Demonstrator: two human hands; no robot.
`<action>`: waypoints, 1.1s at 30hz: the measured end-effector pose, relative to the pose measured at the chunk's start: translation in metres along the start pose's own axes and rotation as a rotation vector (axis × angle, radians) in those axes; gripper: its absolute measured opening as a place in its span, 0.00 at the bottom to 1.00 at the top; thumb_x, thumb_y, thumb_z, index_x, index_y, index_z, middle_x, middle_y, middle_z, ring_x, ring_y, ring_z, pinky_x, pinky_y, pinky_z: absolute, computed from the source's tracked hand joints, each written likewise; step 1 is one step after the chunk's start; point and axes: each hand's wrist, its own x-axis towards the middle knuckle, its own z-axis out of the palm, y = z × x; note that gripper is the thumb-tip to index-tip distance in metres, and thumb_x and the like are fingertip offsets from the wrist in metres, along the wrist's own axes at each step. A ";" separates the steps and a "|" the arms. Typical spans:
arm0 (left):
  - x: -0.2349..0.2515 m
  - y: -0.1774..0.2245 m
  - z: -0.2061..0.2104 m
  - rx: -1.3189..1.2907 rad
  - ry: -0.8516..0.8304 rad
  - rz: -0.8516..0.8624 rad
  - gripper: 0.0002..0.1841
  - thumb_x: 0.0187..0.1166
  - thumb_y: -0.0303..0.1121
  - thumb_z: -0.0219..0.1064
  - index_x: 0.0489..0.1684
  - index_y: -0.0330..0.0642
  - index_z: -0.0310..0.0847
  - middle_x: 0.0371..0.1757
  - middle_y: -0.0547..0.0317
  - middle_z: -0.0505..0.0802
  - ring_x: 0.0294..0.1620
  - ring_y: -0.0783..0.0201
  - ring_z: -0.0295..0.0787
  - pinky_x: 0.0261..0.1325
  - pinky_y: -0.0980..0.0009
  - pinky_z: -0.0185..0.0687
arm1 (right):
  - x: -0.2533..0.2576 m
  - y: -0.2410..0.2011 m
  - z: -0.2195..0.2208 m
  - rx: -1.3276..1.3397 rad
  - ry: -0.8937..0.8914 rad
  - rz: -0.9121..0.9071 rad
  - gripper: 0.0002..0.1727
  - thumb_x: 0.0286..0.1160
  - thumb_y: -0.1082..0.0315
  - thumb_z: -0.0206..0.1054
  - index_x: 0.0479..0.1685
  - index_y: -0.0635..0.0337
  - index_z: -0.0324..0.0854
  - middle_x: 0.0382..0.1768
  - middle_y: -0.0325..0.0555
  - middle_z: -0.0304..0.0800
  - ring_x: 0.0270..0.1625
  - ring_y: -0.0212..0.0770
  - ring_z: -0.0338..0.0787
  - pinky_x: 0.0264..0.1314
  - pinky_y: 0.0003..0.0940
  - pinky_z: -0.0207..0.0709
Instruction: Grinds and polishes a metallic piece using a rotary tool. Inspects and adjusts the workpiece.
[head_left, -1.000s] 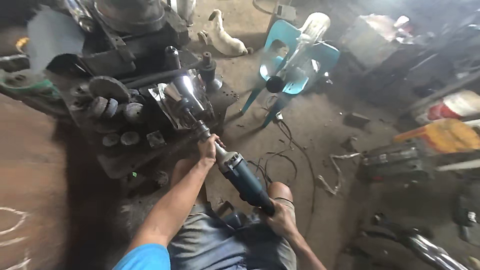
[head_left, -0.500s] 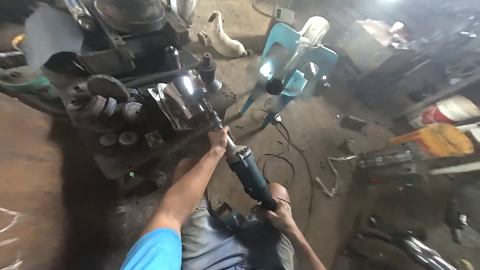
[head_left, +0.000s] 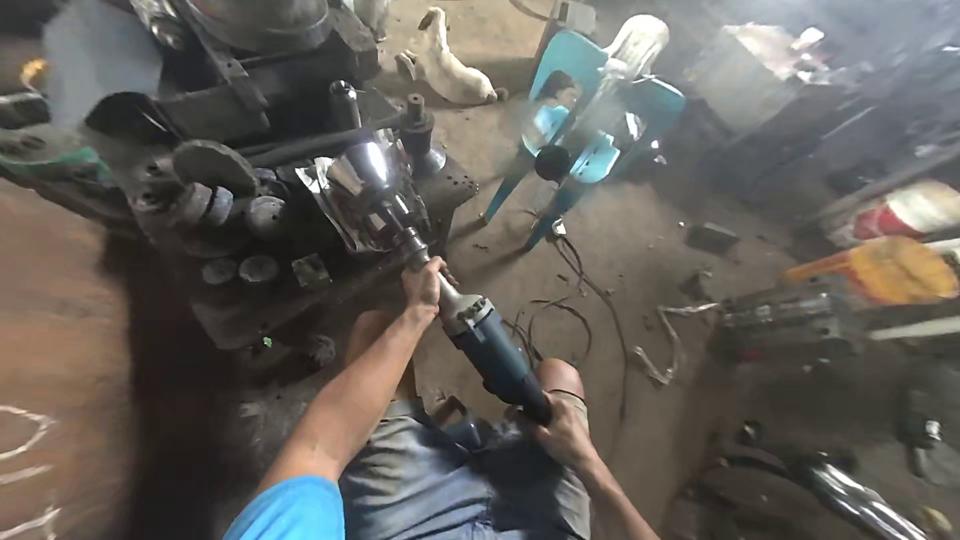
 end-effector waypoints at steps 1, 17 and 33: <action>-0.001 -0.001 -0.007 -0.012 0.003 0.002 0.04 0.76 0.28 0.63 0.38 0.35 0.77 0.22 0.52 0.87 0.20 0.57 0.87 0.26 0.59 0.90 | -0.001 -0.001 0.001 -0.015 -0.001 -0.010 0.20 0.62 0.47 0.77 0.47 0.50 0.91 0.38 0.41 0.95 0.45 0.40 0.94 0.54 0.52 0.86; 0.012 0.001 0.031 0.058 -0.003 -0.016 0.08 0.72 0.25 0.67 0.44 0.35 0.77 0.23 0.52 0.87 0.18 0.58 0.87 0.24 0.59 0.90 | 0.008 0.000 -0.005 0.117 -0.001 0.063 0.18 0.59 0.51 0.78 0.44 0.50 0.90 0.36 0.38 0.94 0.42 0.36 0.93 0.53 0.48 0.87; 0.003 -0.002 0.007 -0.006 -0.045 0.017 0.06 0.73 0.26 0.65 0.40 0.34 0.77 0.22 0.51 0.87 0.20 0.56 0.88 0.26 0.59 0.90 | 0.000 0.003 0.000 -0.017 0.032 0.013 0.20 0.62 0.46 0.76 0.47 0.49 0.91 0.38 0.40 0.95 0.46 0.40 0.94 0.56 0.53 0.87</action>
